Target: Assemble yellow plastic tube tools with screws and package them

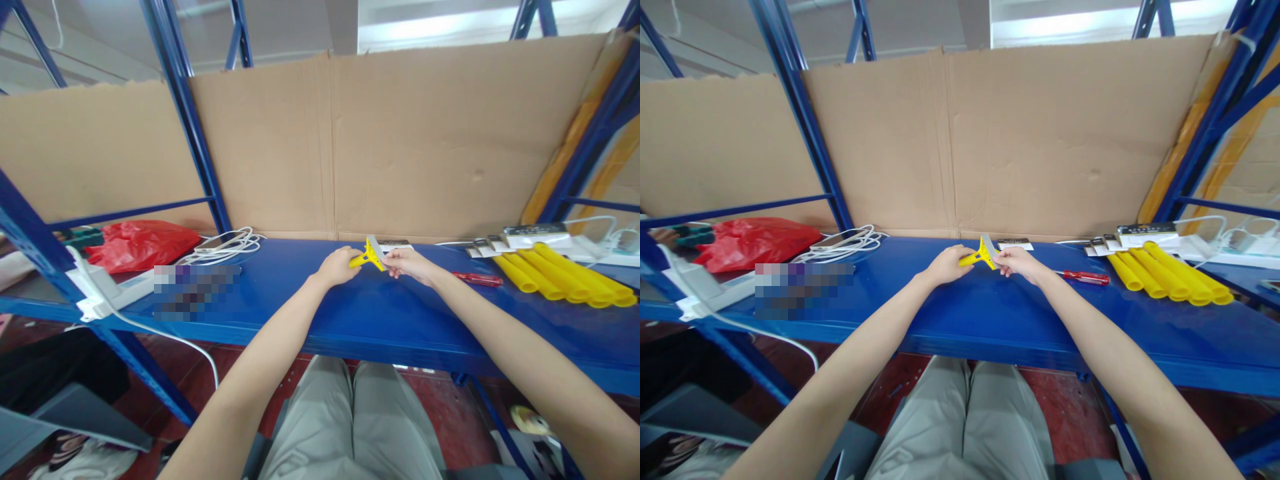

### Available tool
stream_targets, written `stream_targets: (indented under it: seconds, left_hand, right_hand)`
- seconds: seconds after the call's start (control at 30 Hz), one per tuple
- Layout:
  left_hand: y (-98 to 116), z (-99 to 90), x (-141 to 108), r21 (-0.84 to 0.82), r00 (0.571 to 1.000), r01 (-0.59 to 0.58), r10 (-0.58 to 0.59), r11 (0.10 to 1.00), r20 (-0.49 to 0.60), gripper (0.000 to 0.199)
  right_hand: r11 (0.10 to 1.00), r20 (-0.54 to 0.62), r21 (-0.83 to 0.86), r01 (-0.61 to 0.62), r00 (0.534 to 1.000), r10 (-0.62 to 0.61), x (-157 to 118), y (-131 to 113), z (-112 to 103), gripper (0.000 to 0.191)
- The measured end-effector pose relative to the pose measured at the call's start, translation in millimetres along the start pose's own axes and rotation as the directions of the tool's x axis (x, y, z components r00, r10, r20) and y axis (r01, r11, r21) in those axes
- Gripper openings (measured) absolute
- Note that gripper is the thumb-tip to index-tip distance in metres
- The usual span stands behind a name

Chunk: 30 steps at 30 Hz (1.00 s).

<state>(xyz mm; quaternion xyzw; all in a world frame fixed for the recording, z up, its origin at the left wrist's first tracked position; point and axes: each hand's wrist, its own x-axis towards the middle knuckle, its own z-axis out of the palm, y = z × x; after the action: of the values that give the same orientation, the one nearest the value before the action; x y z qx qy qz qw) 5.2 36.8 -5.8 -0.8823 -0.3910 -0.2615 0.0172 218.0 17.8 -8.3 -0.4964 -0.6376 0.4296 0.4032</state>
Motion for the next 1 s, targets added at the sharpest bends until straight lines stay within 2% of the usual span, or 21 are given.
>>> stream_targets:
  seconds: [0.13,0.4,0.6,0.67,0.8,1.0]
  left_hand:
    - [-0.4,-0.1,-0.2,-0.001,1.000,-0.013,0.013,1.000,-0.015,0.036]
    - [1.6,-1.8,-0.9,-0.014,0.999,-0.049,0.049,0.999,-0.022,0.034]
    - [10.0,-2.3,-4.7,0.031,0.999,0.013,-0.015,0.999,0.047,0.049]
    - [10.9,-1.6,-5.7,0.054,0.998,-0.001,-0.002,0.999,0.059,0.054]
    - [10.8,-0.7,-6.3,0.108,0.996,-0.069,0.063,0.992,0.066,0.049]
    - [15.1,-4.1,-8.3,0.155,0.993,-0.065,0.048,0.986,0.112,0.047]
  right_hand:
    - [0.999,-0.022,-0.043,0.011,1.000,-0.012,-3.7,-4.4,1.0,0.026]
    - [0.997,0.026,-0.051,0.064,0.998,-0.063,-6.9,-8.3,2.4,0.028]
    - [0.994,0.063,-0.060,0.087,0.995,-0.084,-5.3,-4.2,15.2,0.025]
    - [0.994,0.068,-0.062,0.093,0.994,-0.089,-5.2,-1.5,20.1,0.024]
    - [0.994,0.070,-0.044,0.105,0.992,-0.101,-4.7,3.8,24.5,0.028]
    - [0.993,0.109,-0.068,0.092,0.991,-0.084,-4.9,4.1,22.1,0.030]
